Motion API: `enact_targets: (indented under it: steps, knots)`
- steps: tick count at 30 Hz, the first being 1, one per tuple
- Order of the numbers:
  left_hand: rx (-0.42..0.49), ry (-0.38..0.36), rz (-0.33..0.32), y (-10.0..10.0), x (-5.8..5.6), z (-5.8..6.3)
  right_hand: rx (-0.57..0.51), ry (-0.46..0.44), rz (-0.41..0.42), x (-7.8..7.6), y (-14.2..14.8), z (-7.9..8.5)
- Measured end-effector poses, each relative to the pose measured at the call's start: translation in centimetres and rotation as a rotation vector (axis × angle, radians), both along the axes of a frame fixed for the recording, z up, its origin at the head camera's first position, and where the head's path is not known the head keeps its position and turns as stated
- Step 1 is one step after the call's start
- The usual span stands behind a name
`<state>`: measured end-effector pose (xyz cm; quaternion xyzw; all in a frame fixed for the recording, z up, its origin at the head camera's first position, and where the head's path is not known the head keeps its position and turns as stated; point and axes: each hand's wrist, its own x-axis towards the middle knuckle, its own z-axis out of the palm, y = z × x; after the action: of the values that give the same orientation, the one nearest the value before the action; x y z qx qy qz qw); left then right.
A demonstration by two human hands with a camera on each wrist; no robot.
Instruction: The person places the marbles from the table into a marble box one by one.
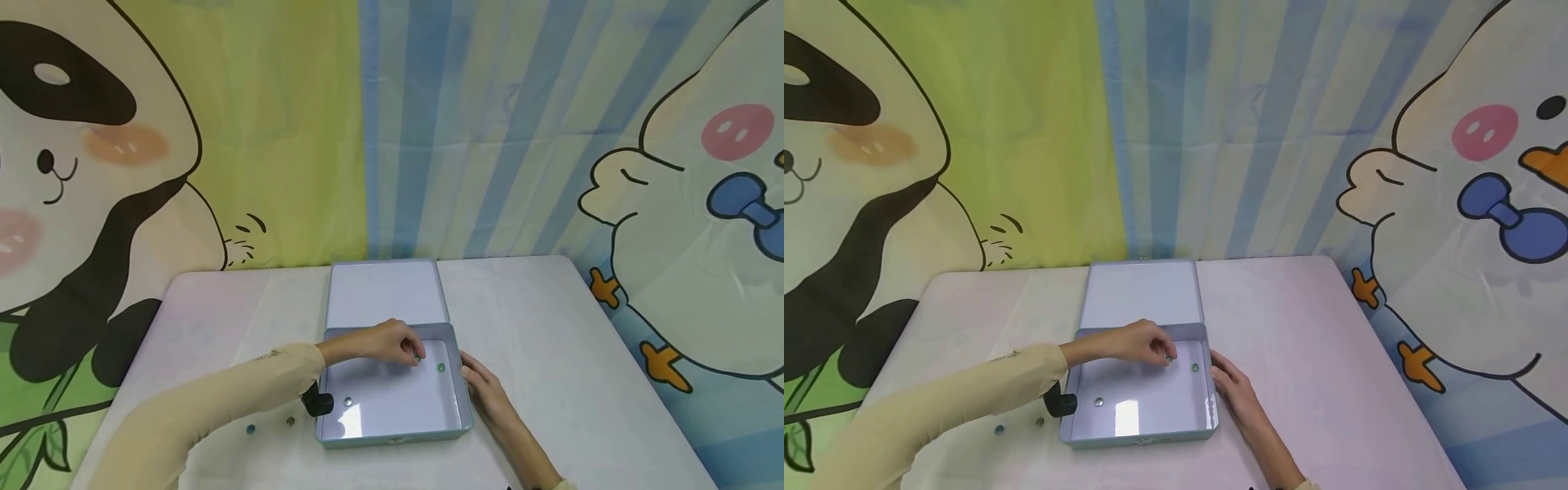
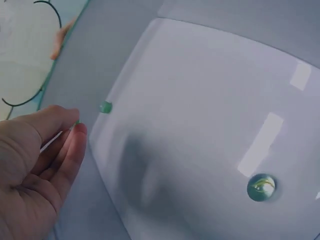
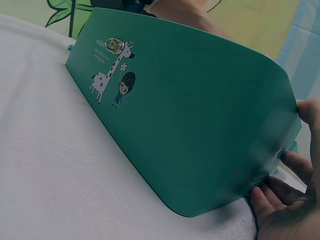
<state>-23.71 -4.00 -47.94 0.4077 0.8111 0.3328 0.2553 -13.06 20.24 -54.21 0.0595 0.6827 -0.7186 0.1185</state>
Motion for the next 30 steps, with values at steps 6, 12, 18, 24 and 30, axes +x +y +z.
enact_targets:
  steps: [6, 12, 18, 24, 30]
  knots:
    - [-0.041, 0.024, -0.004, 1.5, -0.1, -0.6, 0.019, -0.002, -0.003, 0.0, 0.1, 0.2]
    - [-0.115, 0.059, -0.008, 2.1, 0.3, -1.2, 0.015, -0.009, 0.012, 0.0, 0.2, -0.1]
    - [-0.14, 0.083, -0.024, 2.0, 0.1, -2.4, 0.005, -0.008, 0.014, 0.1, 0.1, -0.3]
    - [-0.139, 0.096, -0.024, 2.1, -0.1, -2.7, 0.009, -0.005, 0.012, 0.0, 0.1, -0.1]
    - [-0.15, 0.12, -0.028, 2.2, -0.2, -2.9, 0.006, -0.005, 0.018, 0.1, 0.2, -0.1]
